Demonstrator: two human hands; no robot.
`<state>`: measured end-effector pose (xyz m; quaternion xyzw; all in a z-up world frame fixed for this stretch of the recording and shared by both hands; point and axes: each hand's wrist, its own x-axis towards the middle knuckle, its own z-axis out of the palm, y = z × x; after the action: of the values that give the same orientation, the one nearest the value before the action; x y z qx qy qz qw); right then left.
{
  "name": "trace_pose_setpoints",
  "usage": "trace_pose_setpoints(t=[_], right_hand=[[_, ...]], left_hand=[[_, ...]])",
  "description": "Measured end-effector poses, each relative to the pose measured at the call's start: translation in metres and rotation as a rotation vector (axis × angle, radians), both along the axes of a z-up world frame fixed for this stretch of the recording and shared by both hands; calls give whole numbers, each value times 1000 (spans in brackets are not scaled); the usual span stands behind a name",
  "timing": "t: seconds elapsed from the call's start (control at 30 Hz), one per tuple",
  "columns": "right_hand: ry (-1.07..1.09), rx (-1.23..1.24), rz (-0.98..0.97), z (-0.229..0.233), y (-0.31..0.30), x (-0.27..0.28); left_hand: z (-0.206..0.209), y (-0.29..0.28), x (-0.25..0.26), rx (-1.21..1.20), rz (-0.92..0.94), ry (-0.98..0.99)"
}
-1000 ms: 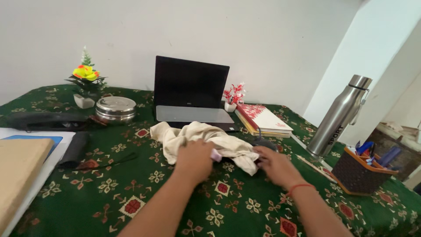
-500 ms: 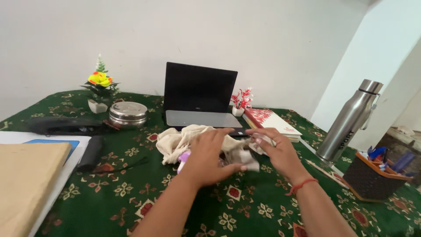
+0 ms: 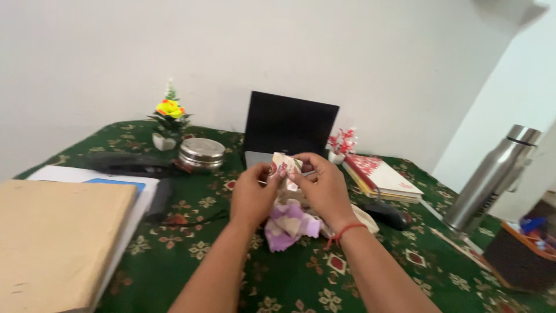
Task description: The person wipes the covers of several books and a laptop with a cloth, then cleans a computer mouse and a plastic chair. The person uses a white cloth and a purple cloth to wipe the items on a table covered with a green patterned cloth.
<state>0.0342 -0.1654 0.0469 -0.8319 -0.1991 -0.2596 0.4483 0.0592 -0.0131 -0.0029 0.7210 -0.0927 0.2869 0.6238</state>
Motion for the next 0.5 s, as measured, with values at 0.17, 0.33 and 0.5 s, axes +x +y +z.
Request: trace_pose_setpoints(t=[0.17, 0.33, 0.5], right_hand=[[171, 179, 207, 10, 69, 16], [234, 133, 428, -4, 148, 31], [96, -149, 425, -45, 206, 31]], left_hand=[[14, 86, 17, 209, 214, 2], [37, 197, 12, 403, 401, -1], [26, 251, 2, 584, 489, 263]])
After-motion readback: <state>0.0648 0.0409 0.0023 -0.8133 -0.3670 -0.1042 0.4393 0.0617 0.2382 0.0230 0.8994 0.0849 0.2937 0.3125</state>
